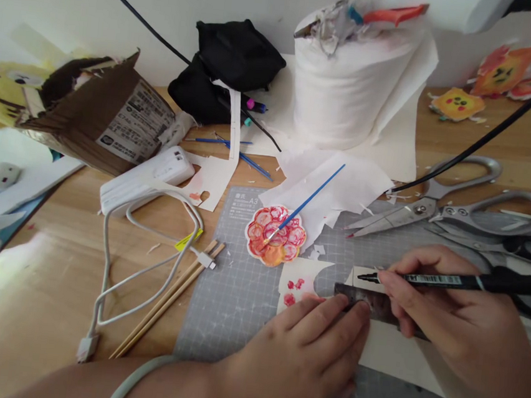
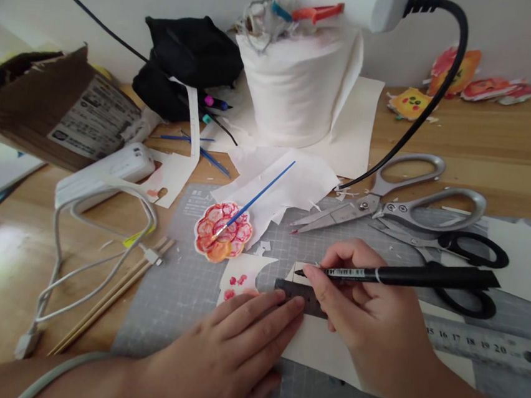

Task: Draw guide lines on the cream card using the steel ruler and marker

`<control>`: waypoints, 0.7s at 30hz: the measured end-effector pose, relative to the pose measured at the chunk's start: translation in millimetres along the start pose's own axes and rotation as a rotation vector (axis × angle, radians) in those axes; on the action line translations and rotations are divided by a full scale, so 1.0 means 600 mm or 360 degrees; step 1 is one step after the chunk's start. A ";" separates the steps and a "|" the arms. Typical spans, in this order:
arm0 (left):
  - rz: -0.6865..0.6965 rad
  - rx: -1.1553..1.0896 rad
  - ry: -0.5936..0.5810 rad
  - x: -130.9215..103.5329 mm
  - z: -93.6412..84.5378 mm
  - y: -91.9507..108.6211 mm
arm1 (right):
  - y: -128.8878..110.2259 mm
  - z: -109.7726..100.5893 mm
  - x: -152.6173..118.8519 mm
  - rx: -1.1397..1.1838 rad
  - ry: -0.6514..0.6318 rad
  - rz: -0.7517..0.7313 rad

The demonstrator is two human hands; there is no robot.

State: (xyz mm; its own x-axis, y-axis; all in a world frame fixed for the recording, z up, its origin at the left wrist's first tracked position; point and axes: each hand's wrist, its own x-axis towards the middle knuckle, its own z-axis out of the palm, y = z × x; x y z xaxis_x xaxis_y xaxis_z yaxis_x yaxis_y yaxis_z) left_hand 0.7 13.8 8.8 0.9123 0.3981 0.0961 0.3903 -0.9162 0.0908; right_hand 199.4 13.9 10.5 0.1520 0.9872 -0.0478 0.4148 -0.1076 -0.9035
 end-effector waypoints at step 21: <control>-0.0008 0.0001 0.0020 0.000 0.000 -0.002 | 0.015 -0.006 -0.006 -0.0262 -0.0141 -0.0230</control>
State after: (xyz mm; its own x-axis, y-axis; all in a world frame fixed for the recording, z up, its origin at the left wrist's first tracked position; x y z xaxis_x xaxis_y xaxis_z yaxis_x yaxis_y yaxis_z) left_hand 0.3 15.2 8.7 0.9087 0.4031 0.1082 0.3949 -0.9143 0.0904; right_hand 206.0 9.0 4.2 0.0044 0.9994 0.0331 0.5686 0.0247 -0.8222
